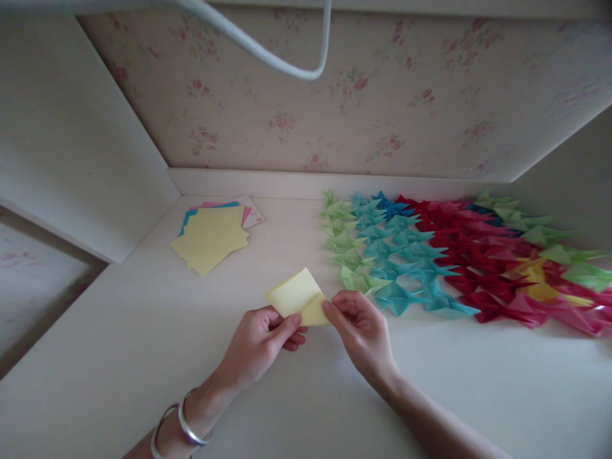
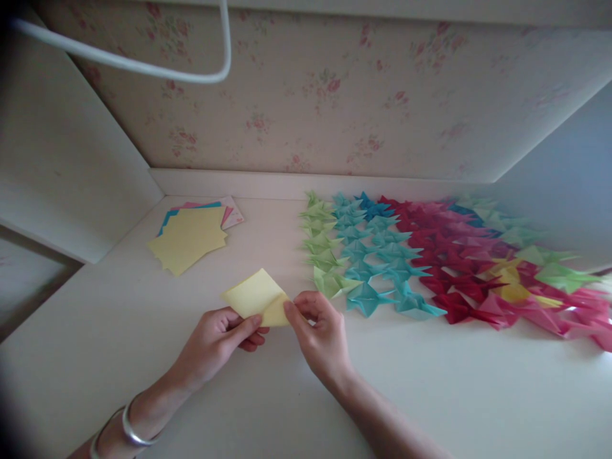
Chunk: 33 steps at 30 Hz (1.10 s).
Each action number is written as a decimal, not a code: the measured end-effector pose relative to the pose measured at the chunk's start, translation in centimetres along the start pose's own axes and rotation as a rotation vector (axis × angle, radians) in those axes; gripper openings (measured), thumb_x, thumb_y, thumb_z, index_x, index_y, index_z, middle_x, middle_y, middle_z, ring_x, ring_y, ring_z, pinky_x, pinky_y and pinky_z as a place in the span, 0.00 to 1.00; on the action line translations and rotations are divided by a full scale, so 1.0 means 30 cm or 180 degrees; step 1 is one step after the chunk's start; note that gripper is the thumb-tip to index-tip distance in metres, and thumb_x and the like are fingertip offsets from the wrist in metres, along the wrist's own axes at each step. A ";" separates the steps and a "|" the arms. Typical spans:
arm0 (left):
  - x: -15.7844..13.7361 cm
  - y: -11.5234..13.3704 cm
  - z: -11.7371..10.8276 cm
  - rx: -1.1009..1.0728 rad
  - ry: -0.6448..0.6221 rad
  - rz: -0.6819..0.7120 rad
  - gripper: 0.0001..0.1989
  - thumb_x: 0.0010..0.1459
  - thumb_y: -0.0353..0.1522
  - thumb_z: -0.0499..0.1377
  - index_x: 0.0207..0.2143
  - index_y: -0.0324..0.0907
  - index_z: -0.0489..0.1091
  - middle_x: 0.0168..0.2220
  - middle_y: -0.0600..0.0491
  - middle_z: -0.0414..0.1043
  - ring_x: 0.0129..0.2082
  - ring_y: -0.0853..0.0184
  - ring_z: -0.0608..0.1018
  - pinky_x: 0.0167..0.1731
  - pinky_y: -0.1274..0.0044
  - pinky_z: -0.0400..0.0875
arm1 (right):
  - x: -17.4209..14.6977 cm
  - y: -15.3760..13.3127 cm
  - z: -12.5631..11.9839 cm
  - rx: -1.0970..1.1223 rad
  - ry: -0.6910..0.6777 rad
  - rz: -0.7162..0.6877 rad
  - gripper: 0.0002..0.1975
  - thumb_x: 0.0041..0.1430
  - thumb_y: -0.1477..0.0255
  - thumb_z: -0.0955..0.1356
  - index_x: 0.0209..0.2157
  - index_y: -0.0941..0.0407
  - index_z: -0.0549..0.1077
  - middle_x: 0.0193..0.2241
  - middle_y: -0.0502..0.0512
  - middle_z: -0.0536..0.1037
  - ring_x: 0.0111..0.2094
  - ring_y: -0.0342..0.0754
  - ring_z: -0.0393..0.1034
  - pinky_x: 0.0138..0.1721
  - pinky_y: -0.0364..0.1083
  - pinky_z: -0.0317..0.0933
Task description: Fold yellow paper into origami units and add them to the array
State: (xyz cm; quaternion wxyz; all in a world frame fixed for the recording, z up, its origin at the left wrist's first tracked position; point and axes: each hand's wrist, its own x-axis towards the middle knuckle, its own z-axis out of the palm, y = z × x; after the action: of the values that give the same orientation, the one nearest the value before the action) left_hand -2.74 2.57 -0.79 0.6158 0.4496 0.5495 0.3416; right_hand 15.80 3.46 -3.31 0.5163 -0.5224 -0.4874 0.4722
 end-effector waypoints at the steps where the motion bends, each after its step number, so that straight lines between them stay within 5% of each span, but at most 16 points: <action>1: 0.002 0.000 -0.001 -0.0010 0.0005 -0.0011 0.15 0.57 0.40 0.64 0.32 0.35 0.79 0.28 0.48 0.83 0.29 0.64 0.84 0.30 0.79 0.79 | -0.001 0.001 0.001 0.0031 -0.0029 -0.0002 0.10 0.57 0.65 0.72 0.32 0.55 0.70 0.24 0.51 0.78 0.26 0.46 0.72 0.26 0.42 0.64; 15: 0.008 -0.001 0.003 -0.0221 0.0070 -0.0187 0.13 0.57 0.38 0.65 0.31 0.35 0.79 0.29 0.47 0.83 0.28 0.65 0.83 0.28 0.80 0.78 | 0.001 0.007 -0.002 0.0248 -0.0210 0.0088 0.10 0.59 0.66 0.71 0.40 0.55 0.74 0.32 0.55 0.83 0.33 0.47 0.77 0.33 0.41 0.68; 26: -0.002 0.000 0.007 0.0257 0.0032 0.0009 0.16 0.57 0.41 0.64 0.32 0.35 0.80 0.27 0.45 0.83 0.27 0.62 0.84 0.28 0.78 0.78 | -0.005 -0.003 -0.003 0.0103 -0.0216 0.0206 0.11 0.57 0.63 0.72 0.38 0.56 0.76 0.33 0.57 0.83 0.33 0.49 0.78 0.32 0.42 0.69; 33: -0.006 0.002 0.007 0.0171 0.0162 0.0171 0.14 0.57 0.39 0.64 0.32 0.36 0.80 0.26 0.46 0.83 0.26 0.62 0.83 0.27 0.79 0.78 | -0.001 -0.009 0.000 0.0475 -0.0632 0.0454 0.16 0.57 0.62 0.72 0.43 0.56 0.72 0.30 0.54 0.82 0.31 0.46 0.76 0.32 0.42 0.67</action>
State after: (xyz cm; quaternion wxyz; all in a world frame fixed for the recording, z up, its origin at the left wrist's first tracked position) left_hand -2.56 2.38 -0.68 0.5799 0.4717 0.5617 0.3545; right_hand 15.79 3.42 -3.03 0.4681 -0.4665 -0.4612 0.5921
